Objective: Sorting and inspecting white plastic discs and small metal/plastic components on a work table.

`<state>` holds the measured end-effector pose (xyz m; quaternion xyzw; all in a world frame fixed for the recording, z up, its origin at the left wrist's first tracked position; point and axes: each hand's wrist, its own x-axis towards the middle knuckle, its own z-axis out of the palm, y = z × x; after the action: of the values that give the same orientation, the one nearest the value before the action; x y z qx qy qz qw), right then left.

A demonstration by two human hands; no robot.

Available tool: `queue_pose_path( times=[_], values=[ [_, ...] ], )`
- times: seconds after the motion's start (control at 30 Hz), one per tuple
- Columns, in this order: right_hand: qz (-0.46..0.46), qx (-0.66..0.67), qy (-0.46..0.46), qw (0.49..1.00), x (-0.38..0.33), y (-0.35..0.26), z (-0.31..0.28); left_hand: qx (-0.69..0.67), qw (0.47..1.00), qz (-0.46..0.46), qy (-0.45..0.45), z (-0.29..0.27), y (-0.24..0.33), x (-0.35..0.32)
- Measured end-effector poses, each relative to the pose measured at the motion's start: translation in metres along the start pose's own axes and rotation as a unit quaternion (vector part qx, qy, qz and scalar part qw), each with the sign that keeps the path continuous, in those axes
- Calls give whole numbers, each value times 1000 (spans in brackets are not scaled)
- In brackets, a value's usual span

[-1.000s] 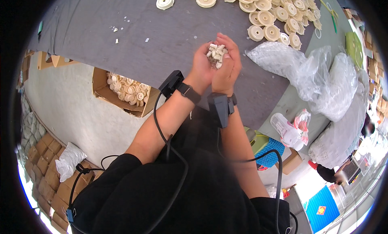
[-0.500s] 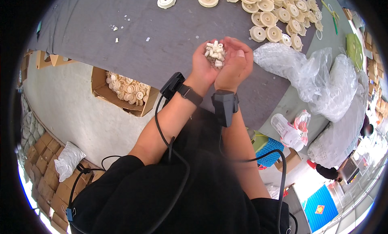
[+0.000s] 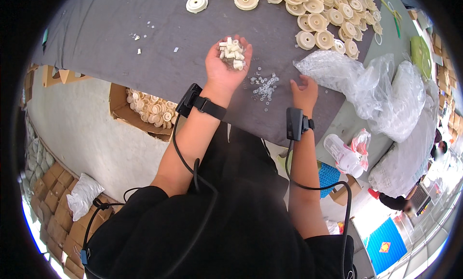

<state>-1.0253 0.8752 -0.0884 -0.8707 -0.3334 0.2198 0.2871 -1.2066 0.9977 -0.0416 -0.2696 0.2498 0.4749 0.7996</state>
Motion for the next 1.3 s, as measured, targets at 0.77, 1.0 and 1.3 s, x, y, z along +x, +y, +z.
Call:
queue_pose_path(
  times=[0.77,1.0,1.3],
  values=[
    [27,72,-74,994,39,-4,15,-4,998,56,-16,0,41,-14],
    [-7,0,-55,998,45,-32,26,-2,998,66,1,5,43,-14],
    [-39,-110,-76,990,57,-47,38,-12,997,72,2,6,47,-10]
  ],
)
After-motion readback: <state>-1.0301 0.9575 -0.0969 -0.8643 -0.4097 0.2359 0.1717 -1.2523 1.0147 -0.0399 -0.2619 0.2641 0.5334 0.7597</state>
